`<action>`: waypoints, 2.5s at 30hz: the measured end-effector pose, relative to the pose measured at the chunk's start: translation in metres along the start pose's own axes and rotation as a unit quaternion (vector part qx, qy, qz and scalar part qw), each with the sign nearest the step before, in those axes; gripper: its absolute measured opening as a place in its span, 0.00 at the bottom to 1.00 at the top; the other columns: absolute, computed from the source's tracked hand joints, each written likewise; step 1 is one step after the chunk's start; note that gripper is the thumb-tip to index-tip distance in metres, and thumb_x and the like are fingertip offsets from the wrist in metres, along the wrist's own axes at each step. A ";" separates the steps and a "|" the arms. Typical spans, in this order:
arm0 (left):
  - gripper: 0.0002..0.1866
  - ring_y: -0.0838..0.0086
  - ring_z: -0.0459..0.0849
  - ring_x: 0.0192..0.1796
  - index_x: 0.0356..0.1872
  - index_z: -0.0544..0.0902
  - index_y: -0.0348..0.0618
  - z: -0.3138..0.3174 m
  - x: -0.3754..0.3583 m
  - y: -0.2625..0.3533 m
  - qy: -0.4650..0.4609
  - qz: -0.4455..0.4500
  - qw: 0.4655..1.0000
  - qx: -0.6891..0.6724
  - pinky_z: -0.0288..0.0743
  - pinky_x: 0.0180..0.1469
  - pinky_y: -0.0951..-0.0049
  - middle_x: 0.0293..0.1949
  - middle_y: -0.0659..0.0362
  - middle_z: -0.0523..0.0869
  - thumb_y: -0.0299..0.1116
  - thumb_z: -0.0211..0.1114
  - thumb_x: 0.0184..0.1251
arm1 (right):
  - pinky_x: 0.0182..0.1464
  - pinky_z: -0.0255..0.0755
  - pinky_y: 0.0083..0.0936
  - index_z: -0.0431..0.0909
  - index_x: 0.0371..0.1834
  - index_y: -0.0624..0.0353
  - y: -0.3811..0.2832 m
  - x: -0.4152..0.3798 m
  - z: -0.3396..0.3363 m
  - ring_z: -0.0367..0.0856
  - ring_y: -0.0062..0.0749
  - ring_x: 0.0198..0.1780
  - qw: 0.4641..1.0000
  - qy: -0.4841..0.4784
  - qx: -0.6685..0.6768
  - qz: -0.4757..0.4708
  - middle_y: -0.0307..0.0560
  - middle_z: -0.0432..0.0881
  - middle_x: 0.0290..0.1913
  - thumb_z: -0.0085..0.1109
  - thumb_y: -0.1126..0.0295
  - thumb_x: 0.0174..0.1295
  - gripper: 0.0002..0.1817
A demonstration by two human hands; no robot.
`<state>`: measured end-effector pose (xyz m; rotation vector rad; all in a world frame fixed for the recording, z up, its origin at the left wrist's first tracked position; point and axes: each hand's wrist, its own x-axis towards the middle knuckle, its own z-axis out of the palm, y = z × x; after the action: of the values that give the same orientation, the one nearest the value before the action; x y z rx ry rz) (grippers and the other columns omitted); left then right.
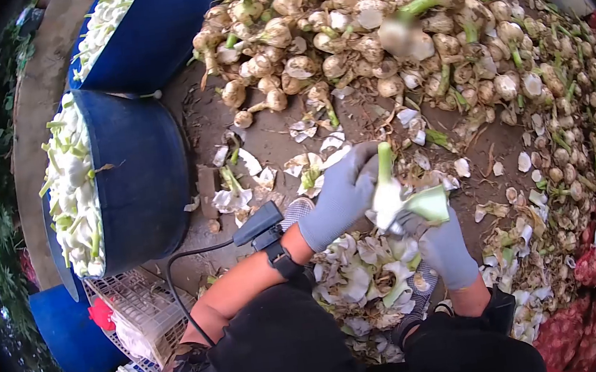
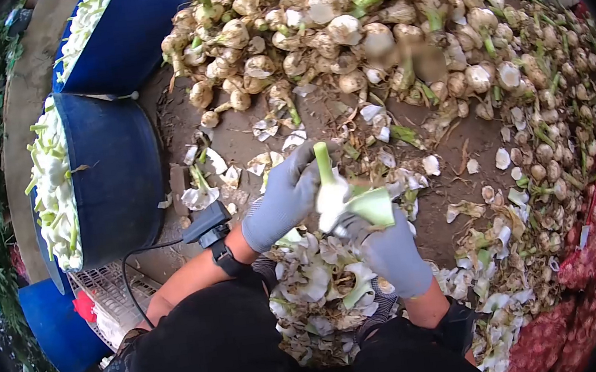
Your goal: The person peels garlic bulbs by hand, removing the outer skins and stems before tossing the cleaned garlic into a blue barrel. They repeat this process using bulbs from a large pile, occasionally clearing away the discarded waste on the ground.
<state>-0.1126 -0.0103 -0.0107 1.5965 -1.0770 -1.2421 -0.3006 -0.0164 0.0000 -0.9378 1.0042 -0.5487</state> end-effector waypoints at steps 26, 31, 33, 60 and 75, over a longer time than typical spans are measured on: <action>0.29 0.53 0.76 0.64 0.62 0.68 0.30 -0.203 -0.041 0.032 0.030 0.169 0.665 -0.727 0.70 0.70 0.59 0.64 0.40 0.73 0.42 0.61 0.70 | 0.40 0.75 0.42 0.82 0.43 0.57 0.019 -0.004 -0.036 0.83 0.52 0.38 0.884 -0.162 -0.432 0.077 0.56 0.84 0.36 0.64 0.65 0.56 0.13; 0.22 0.65 0.82 0.55 0.62 0.74 0.40 -0.209 -0.051 0.022 0.294 0.172 0.900 -0.271 0.74 0.64 0.65 0.58 0.49 0.80 0.37 0.62 0.71 | 0.41 0.75 0.43 0.81 0.42 0.61 0.033 -0.011 -0.014 0.82 0.55 0.40 0.879 -0.171 -0.446 -0.007 0.61 0.83 0.35 0.63 0.63 0.58 0.14; 0.19 0.77 0.84 0.41 0.53 0.80 0.36 -0.205 -0.005 -0.047 0.343 -0.035 0.938 -0.027 0.77 0.42 0.75 0.43 0.57 0.85 0.37 0.67 0.67 | 0.40 0.75 0.46 0.77 0.48 0.62 0.026 -0.013 -0.002 0.81 0.56 0.37 0.831 -0.235 -0.500 -0.065 0.60 0.81 0.33 0.64 0.61 0.58 0.20; 0.21 0.58 0.85 0.48 0.53 0.81 0.44 0.039 0.072 -0.070 -0.145 0.040 0.968 0.202 0.79 0.49 0.65 0.45 0.45 0.84 0.28 0.68 0.54 | 0.37 0.71 0.15 0.80 0.55 0.61 0.037 0.030 -0.057 0.77 0.17 0.34 0.985 0.137 -0.106 0.015 0.41 0.83 0.36 0.53 0.76 0.68 0.14; 0.26 0.77 0.80 0.54 0.60 0.73 0.33 0.048 0.020 -0.004 -0.235 -0.100 0.950 -0.182 0.75 0.59 0.75 0.56 0.56 0.80 0.20 0.70 0.59 | 0.24 0.69 0.15 0.75 0.55 0.66 0.001 0.018 -0.055 0.75 0.17 0.20 0.994 0.027 0.043 0.091 0.40 0.79 0.26 0.50 0.57 0.74 0.21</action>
<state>-0.1557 -0.0328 -0.0280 1.1745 -0.9039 -1.9031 -0.3411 -0.0512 -0.0211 -0.7485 1.0947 -0.4626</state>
